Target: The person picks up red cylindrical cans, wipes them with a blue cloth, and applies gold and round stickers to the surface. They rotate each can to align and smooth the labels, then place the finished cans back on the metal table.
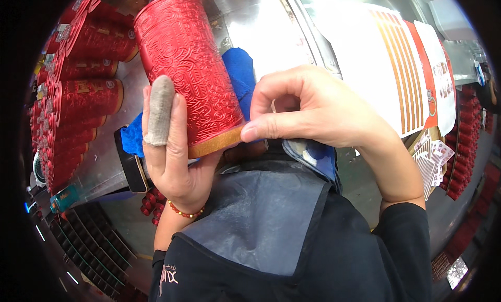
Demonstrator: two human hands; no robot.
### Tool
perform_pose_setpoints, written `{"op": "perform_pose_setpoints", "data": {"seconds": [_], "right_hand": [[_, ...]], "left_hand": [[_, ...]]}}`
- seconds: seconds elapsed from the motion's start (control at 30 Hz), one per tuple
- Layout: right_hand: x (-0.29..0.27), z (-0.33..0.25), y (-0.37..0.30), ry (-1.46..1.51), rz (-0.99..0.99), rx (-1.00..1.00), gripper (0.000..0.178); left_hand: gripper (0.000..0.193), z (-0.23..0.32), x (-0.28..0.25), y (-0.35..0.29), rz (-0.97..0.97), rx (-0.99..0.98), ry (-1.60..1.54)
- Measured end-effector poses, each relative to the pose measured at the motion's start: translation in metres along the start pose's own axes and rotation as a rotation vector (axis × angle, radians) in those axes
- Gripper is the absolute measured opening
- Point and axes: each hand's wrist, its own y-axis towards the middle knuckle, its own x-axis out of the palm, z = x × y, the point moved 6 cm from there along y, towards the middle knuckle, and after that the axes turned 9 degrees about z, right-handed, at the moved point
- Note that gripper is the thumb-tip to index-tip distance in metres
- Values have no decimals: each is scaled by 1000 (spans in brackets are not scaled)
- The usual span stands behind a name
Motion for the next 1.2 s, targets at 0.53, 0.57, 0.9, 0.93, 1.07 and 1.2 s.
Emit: {"op": "perform_pose_setpoints", "data": {"seconds": [0.53,0.57,0.9,0.93,1.07,1.2], "right_hand": [[7,8,3,118,51,27,16],[6,8,2,102,50,37,15],[6,10,2,51,51,31,15],[6,11,3,56,50,37,15],[6,14,5,38,42,62,16],[5,14,7,-22,39,35,18]], "left_hand": [[105,-17,-7,-13,-139,-280,-293],[103,-21,-5,-18,-164,-335,-377],[88,-27,2,-23,-47,-542,-552],[87,-28,2,-24,-41,-551,-559],[85,-27,3,-25,-12,-587,-564],[91,-34,7,-31,16,-402,-505]]}}
